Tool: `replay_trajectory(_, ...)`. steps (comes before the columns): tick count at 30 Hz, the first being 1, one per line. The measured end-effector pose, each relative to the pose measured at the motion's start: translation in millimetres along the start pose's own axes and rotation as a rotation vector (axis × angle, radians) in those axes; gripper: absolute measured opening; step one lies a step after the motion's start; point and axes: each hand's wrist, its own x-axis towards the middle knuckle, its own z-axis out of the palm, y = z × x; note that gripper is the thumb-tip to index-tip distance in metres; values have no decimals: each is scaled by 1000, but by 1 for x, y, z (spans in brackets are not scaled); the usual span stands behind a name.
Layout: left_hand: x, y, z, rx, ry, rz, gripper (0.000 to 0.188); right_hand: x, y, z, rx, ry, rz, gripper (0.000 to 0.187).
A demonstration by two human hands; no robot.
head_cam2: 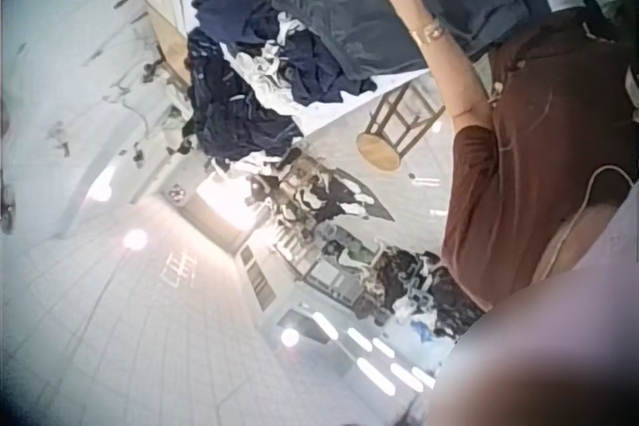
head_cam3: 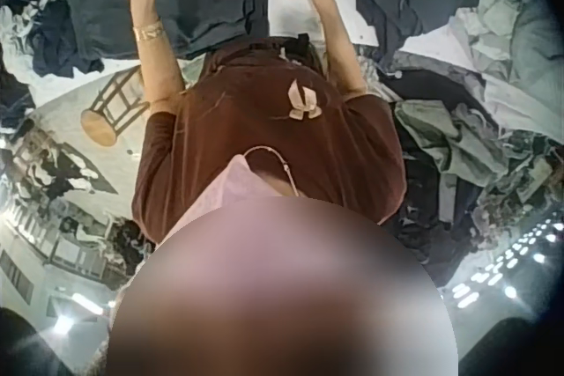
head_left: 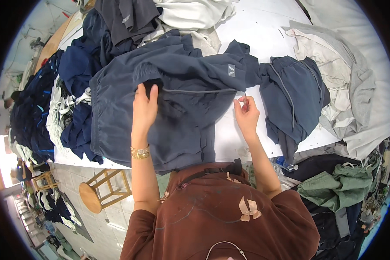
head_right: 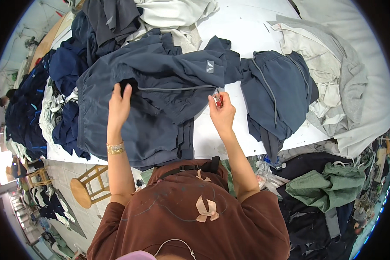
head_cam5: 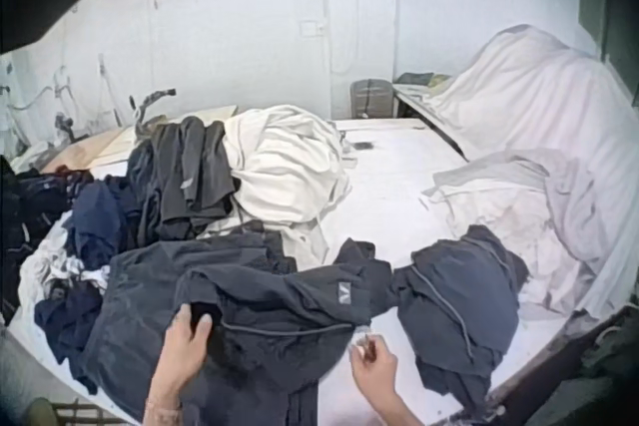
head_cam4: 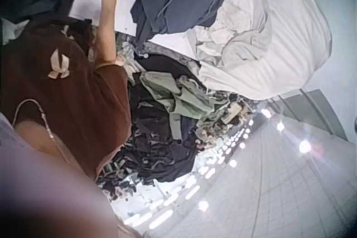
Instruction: Sorting through piles of finished shorts and using a thread trimmer to remove loose threads before bundling them.
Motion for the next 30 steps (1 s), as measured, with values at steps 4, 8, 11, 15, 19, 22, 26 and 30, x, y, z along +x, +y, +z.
replay_trajectory(4, -20, -35, 9, 0, -5, 38, 41, -16, -5, 23, 120, -133, 2, 27)
replay_trajectory(8, -40, -37, 5, -44, -19, -67, 24, -32, -15, 53, 118, -271, -160, 31)
replay_trajectory(11, -54, -47, 11, -53, 5, -33, 16, -19, -23, 77, -121, -393, -263, 39)
replay_trajectory(15, -69, -44, 26, -125, -122, -117, 17, 21, -26, 103, -484, -475, -298, 26)
replay_trajectory(19, -82, -60, 43, -141, -141, -137, 19, 20, -74, 99, -227, -516, -417, 14)
replay_trajectory(22, -81, -53, 48, -281, -300, -412, 25, -3, -131, 91, 141, -762, -350, 17)
replay_trajectory(26, -90, -102, 89, -572, 132, 92, 23, -26, -143, 106, 419, -1123, -209, 26)
replay_trajectory(30, -84, -93, 82, -367, -281, -121, 29, -10, -89, 103, -477, -900, -356, 13)
